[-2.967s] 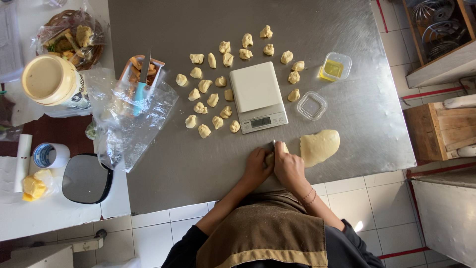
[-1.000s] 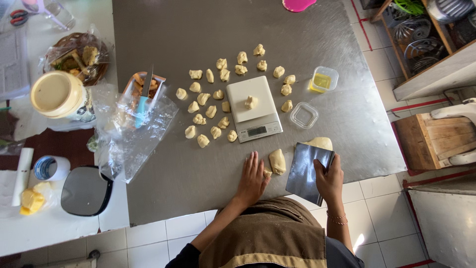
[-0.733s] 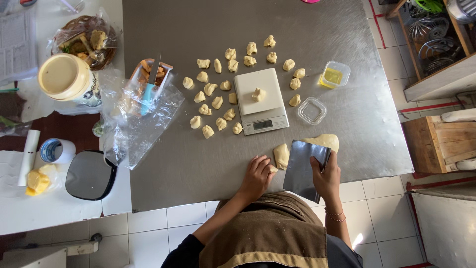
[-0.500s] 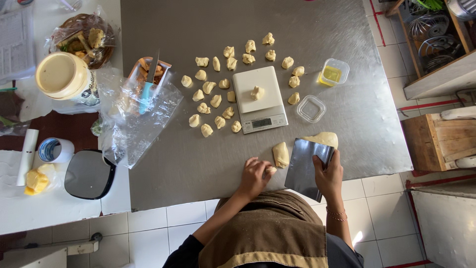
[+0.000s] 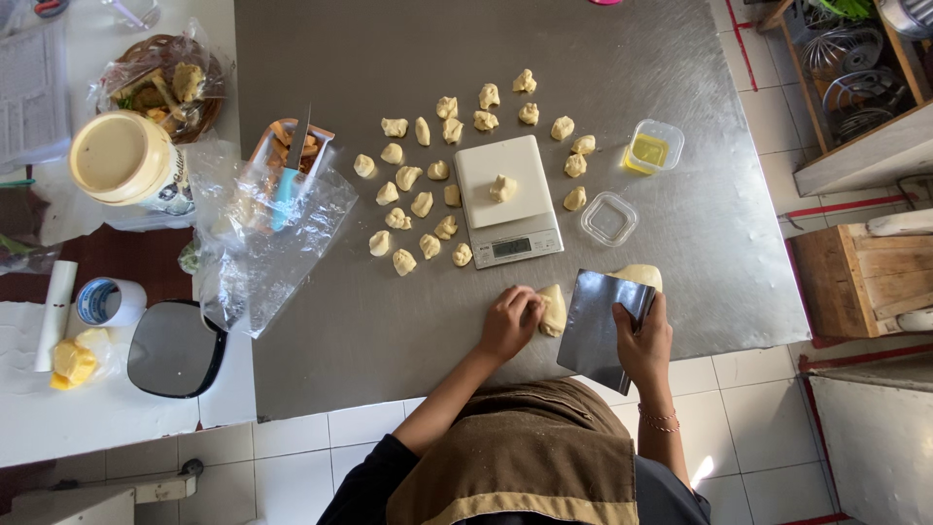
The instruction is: The person cuts small pieces of dough with a metal scraper, weighs each piece on a digital scale, and rolls them into small balls on a metal table.
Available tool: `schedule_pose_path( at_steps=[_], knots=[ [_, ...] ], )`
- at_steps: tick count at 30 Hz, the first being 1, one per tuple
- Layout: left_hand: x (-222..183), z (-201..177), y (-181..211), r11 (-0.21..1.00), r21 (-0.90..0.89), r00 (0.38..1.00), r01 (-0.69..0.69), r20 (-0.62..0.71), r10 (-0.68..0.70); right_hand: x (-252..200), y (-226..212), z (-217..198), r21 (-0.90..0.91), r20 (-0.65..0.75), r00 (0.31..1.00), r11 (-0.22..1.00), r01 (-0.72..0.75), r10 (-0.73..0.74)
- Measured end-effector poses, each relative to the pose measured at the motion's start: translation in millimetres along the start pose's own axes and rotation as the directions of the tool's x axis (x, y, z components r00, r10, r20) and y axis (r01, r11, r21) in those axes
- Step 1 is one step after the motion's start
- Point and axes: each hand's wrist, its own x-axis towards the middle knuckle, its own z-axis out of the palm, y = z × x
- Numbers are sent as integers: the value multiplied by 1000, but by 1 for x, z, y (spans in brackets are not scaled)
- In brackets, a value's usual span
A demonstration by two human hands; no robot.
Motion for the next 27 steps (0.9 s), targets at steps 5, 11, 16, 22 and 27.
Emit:
schedule_pose_path(
  at_steps=[5,11,16,22,27],
  knots=[
    [26,-18,-24,951,303,995,-67,-49,85,15,-14,4,-5,-10,1000,1000,24,-24],
    [127,-37,-77,926,378,959,-4,-260,111,69,-47,47,-67,34,990,988,139,-137],
    [157,-39,-80,934,354,954,-35,-268,138,130,-91,101,-241,109,914,882,405,-390],
    [148,-55,-60,937,307,906,168,-423,-24,165,-141,126,-323,379,779,717,617,-500],
    [139,-64,-52,923,331,909,196,-415,-44,178,-149,141,-277,571,661,643,714,-487]
  ],
)
